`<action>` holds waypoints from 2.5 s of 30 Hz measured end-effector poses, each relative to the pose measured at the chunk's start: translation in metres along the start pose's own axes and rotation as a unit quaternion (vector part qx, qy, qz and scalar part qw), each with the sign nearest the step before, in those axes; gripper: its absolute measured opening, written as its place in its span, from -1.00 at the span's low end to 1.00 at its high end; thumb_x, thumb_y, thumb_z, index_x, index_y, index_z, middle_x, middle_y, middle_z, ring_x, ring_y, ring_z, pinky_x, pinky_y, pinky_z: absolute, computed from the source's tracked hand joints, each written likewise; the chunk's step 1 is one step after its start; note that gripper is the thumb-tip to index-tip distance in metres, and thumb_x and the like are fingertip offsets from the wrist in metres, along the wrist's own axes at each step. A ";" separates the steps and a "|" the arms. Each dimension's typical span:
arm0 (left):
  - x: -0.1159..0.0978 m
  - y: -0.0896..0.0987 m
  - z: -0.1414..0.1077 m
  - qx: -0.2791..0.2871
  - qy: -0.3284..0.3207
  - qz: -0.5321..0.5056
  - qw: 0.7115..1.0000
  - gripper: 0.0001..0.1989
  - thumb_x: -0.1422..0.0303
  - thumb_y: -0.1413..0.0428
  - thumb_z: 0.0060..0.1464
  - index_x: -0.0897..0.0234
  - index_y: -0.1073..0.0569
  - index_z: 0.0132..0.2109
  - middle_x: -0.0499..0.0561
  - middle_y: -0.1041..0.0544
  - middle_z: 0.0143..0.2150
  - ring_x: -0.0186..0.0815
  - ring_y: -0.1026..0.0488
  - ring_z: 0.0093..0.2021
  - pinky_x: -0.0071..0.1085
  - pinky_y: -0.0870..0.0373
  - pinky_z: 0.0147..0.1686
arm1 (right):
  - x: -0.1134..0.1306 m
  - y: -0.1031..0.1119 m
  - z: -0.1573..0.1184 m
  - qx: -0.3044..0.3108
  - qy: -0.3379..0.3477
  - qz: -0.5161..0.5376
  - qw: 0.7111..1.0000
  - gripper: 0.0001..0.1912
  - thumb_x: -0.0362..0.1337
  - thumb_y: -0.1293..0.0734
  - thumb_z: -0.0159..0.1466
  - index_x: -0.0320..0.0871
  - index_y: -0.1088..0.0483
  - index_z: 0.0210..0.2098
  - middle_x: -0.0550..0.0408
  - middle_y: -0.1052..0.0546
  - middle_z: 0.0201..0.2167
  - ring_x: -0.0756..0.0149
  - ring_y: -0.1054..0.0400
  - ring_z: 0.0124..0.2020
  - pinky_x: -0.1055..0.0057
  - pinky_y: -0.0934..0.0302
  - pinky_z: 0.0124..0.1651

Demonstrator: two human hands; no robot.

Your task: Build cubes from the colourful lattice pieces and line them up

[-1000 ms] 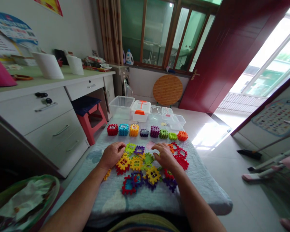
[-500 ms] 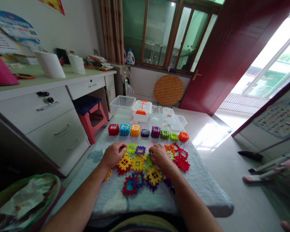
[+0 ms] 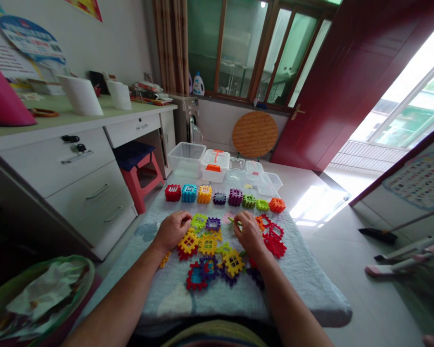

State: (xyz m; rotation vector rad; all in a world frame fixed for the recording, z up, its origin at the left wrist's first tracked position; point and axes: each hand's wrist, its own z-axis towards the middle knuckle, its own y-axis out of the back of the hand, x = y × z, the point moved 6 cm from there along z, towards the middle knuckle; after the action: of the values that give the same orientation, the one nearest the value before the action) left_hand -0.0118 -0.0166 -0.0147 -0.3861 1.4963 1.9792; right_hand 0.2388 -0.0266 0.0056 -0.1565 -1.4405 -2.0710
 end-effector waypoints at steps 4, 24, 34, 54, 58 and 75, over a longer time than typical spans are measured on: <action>0.000 -0.001 0.000 0.003 -0.001 0.012 1.000 -0.81 0.34 0.03 0.06 0.23 -0.48 -0.29 0.01 -0.57 -0.32 -0.27 -0.50 -0.28 -0.42 -0.38 -0.24 | 0.006 -0.007 -0.006 0.097 0.026 -0.001 0.995 -0.94 -0.42 -0.33 0.14 -0.14 -0.39 -0.41 0.07 -0.43 -0.33 0.27 -0.27 -0.25 0.38 -0.12 -0.13; -0.002 0.000 -0.001 -0.004 0.001 0.011 1.000 -0.82 0.35 0.02 0.05 0.24 -0.48 -0.30 0.01 -0.58 -0.30 -0.26 -0.51 -0.28 -0.41 -0.37 -0.23 | 0.046 -0.034 0.007 0.182 0.064 -0.105 0.976 -0.80 -0.39 -0.27 0.21 -0.13 -0.52 -0.23 -0.03 -0.43 -0.25 0.21 -0.23 -0.14 0.36 -0.07 -0.07; -0.002 0.000 0.000 -0.003 0.000 0.002 1.000 -0.82 0.36 0.02 0.05 0.24 -0.48 -0.31 0.01 -0.57 -0.34 -0.27 -0.49 -0.32 -0.42 -0.37 -0.27 | 0.059 -0.047 0.012 0.214 0.089 -0.103 0.967 -0.79 -0.31 -0.29 0.24 -0.07 -0.53 -0.17 0.01 -0.43 -0.23 0.25 -0.21 -0.18 0.37 -0.06 -0.09; -0.003 -0.001 0.000 0.003 -0.002 -0.001 1.000 -0.84 0.37 0.01 0.07 0.23 -0.47 -0.30 0.00 -0.57 -0.32 -0.28 -0.49 -0.31 -0.42 -0.39 -0.27 | 0.058 -0.049 0.019 0.174 0.107 -0.118 0.972 -0.80 -0.28 -0.27 0.30 -0.01 -0.56 -0.27 0.04 -0.44 -0.29 0.26 -0.20 -0.22 0.36 -0.04 -0.15; -0.003 0.000 0.001 -0.001 -0.007 0.005 1.000 -0.85 0.37 0.00 0.06 0.21 -0.48 -0.30 -0.01 -0.57 -0.31 -0.27 -0.48 -0.29 -0.41 -0.39 -0.24 | 0.050 -0.033 0.022 0.138 0.068 -0.095 0.984 -0.83 -0.30 -0.29 0.29 -0.03 -0.55 -0.27 0.05 -0.43 -0.29 0.26 -0.20 -0.20 0.38 -0.04 -0.13; -0.011 0.004 -0.002 -0.026 -0.058 0.040 0.997 -0.87 0.38 0.00 0.11 0.24 -0.45 -0.28 0.04 -0.53 -0.30 -0.19 -0.45 -0.21 -0.28 -0.36 -0.12 | 0.044 -0.044 0.018 0.158 0.037 -0.122 0.979 -0.88 -0.30 -0.29 0.24 -0.13 -0.47 -0.25 0.01 -0.43 -0.23 0.23 -0.24 -0.15 0.34 -0.06 -0.04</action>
State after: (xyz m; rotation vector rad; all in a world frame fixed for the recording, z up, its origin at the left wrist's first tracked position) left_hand -0.0060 -0.0223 -0.0056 -0.2303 1.4103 2.0689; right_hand 0.1756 -0.0189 -0.0044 0.2331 -1.7930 -1.9749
